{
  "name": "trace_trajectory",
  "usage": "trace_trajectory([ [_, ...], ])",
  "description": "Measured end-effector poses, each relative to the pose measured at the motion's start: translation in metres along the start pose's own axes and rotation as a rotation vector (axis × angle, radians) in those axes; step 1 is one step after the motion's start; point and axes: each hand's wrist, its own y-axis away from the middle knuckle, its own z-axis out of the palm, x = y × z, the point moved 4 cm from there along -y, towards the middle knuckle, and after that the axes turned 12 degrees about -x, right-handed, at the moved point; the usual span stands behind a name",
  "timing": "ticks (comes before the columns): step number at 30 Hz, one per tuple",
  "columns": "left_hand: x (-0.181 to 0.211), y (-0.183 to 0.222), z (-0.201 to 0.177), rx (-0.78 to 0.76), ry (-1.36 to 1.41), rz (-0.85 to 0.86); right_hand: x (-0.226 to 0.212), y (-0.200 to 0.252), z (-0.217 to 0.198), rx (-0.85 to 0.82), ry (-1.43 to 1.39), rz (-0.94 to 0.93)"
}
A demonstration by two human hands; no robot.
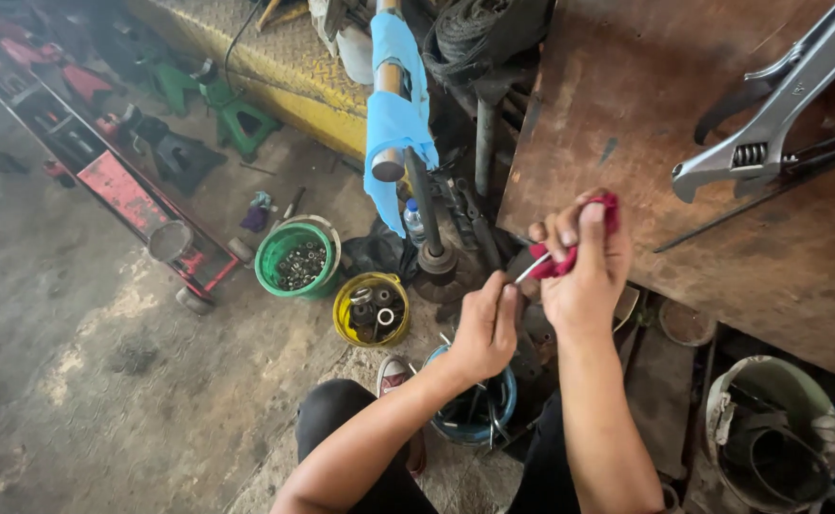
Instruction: The person is cleaning and inspecting various automotive or mechanical parts such as bolts and cylinders using a rag and small tools.
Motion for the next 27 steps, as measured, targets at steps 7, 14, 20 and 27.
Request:
trace_trajectory([
  [7, 0.011, -0.010, -0.028, 0.037, -0.162, 0.213, 0.028, 0.028, 0.025, -0.204, 0.165, 0.075],
  [14, 0.035, -0.025, -0.058, 0.030, -0.109, 0.174, 0.011, 0.036, 0.042, -0.261, 0.614, 0.047],
  [20, 0.102, -0.046, -0.101, 0.148, -0.207, 0.293, -0.011, 0.030, 0.034, -0.268, 1.028, 0.081],
  [27, 0.097, -0.038, -0.080, 0.051, -0.078, 0.208, 0.019, 0.046, 0.008, -0.450, 1.151, -0.012],
])
